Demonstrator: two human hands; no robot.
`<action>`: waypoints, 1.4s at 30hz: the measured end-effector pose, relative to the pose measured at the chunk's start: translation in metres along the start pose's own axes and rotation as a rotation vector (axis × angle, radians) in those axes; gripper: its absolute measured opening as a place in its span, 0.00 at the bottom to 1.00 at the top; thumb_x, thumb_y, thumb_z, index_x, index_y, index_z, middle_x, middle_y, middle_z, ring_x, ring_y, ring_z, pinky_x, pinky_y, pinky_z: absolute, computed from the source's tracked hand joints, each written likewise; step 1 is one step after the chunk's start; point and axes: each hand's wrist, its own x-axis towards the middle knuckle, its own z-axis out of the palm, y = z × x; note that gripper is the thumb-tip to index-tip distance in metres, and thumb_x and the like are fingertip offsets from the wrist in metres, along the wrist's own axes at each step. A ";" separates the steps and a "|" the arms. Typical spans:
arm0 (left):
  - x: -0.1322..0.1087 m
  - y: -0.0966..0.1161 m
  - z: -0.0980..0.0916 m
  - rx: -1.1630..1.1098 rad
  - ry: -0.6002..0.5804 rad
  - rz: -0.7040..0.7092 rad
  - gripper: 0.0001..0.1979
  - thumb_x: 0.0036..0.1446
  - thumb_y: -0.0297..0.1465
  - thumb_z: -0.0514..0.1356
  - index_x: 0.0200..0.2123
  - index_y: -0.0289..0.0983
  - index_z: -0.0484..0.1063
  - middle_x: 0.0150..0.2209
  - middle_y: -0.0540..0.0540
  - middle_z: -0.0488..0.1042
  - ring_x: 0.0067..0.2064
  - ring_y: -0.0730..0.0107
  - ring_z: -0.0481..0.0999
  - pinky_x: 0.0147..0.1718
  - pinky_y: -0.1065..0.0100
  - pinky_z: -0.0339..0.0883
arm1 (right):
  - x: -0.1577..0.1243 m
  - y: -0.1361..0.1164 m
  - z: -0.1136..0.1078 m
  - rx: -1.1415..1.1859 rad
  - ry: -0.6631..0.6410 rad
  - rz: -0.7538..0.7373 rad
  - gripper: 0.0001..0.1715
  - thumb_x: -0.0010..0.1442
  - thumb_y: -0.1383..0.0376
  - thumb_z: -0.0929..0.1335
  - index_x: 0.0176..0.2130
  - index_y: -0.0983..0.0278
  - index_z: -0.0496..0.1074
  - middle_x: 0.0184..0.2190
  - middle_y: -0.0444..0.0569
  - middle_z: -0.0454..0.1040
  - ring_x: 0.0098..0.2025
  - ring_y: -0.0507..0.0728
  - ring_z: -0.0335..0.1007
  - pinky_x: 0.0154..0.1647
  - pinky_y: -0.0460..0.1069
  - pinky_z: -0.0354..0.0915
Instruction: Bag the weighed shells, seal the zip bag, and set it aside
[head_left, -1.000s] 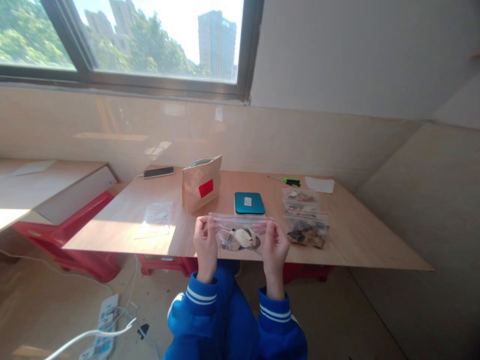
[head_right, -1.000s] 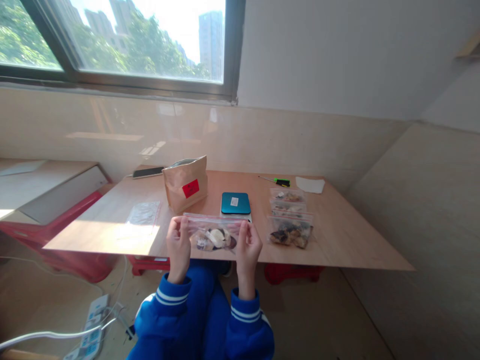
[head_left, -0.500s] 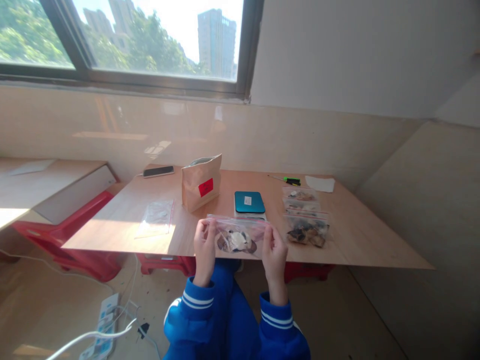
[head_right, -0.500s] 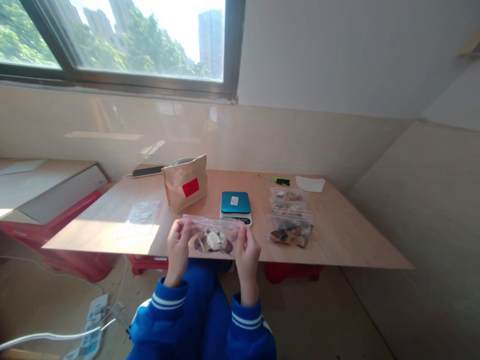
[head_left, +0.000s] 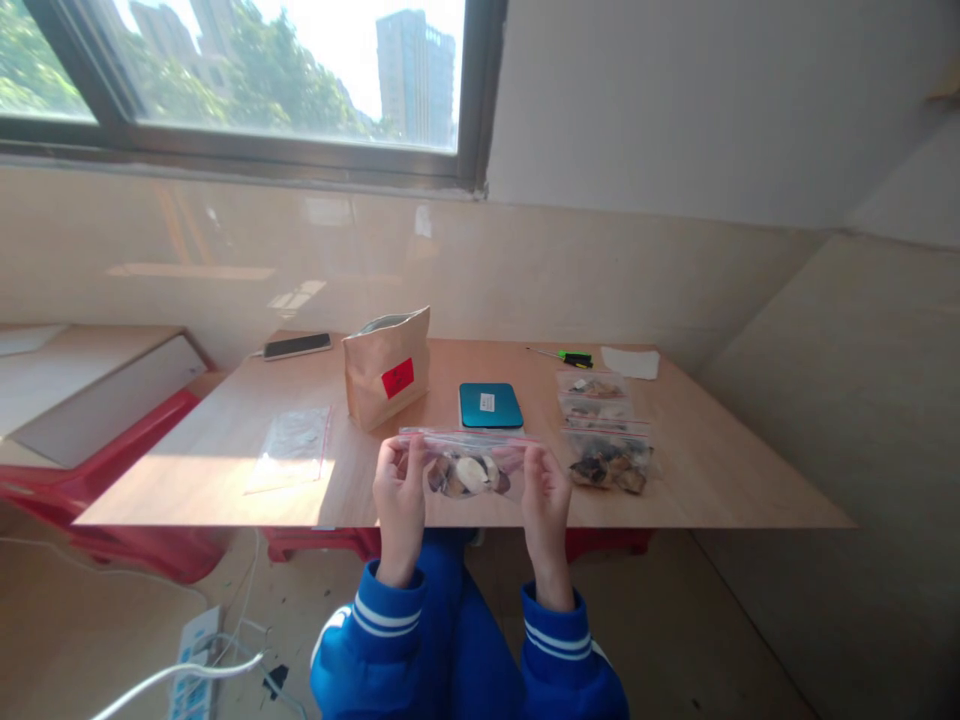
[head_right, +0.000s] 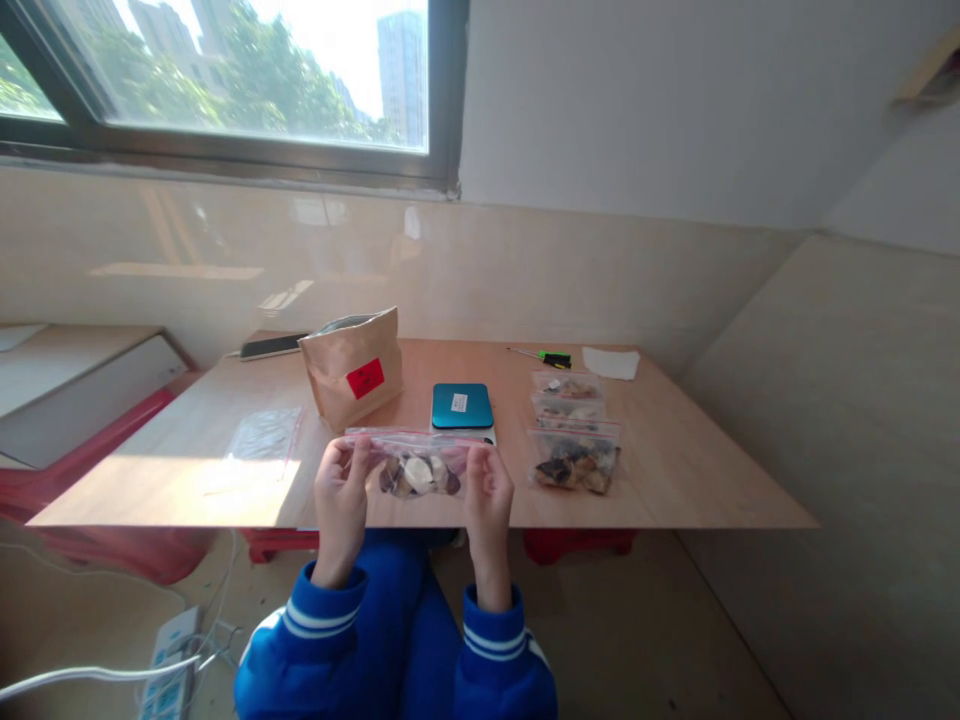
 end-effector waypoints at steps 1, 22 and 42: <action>-0.001 0.000 0.000 -0.039 -0.010 -0.015 0.14 0.57 0.43 0.59 0.31 0.37 0.66 0.27 0.51 0.73 0.29 0.72 0.74 0.30 0.70 0.69 | -0.001 -0.001 0.001 0.041 -0.023 0.024 0.20 0.61 0.50 0.64 0.33 0.64 0.73 0.29 0.49 0.77 0.30 0.56 0.72 0.34 0.49 0.68; -0.001 0.004 -0.015 0.028 -0.135 -0.016 0.11 0.51 0.37 0.65 0.32 0.35 0.76 0.31 0.47 0.78 0.35 0.67 0.75 0.36 0.68 0.68 | -0.005 0.004 -0.002 0.071 0.137 -0.013 0.13 0.55 0.57 0.70 0.32 0.65 0.74 0.31 0.50 0.79 0.36 0.57 0.75 0.42 0.52 0.69; -0.005 -0.016 -0.016 -0.051 -0.236 -0.145 0.14 0.49 0.40 0.66 0.26 0.34 0.72 0.19 0.53 0.69 0.21 0.76 0.65 0.23 0.72 0.58 | -0.010 0.015 -0.003 0.126 -0.128 0.246 0.19 0.51 0.54 0.73 0.37 0.66 0.77 0.35 0.53 0.81 0.38 0.61 0.77 0.40 0.55 0.72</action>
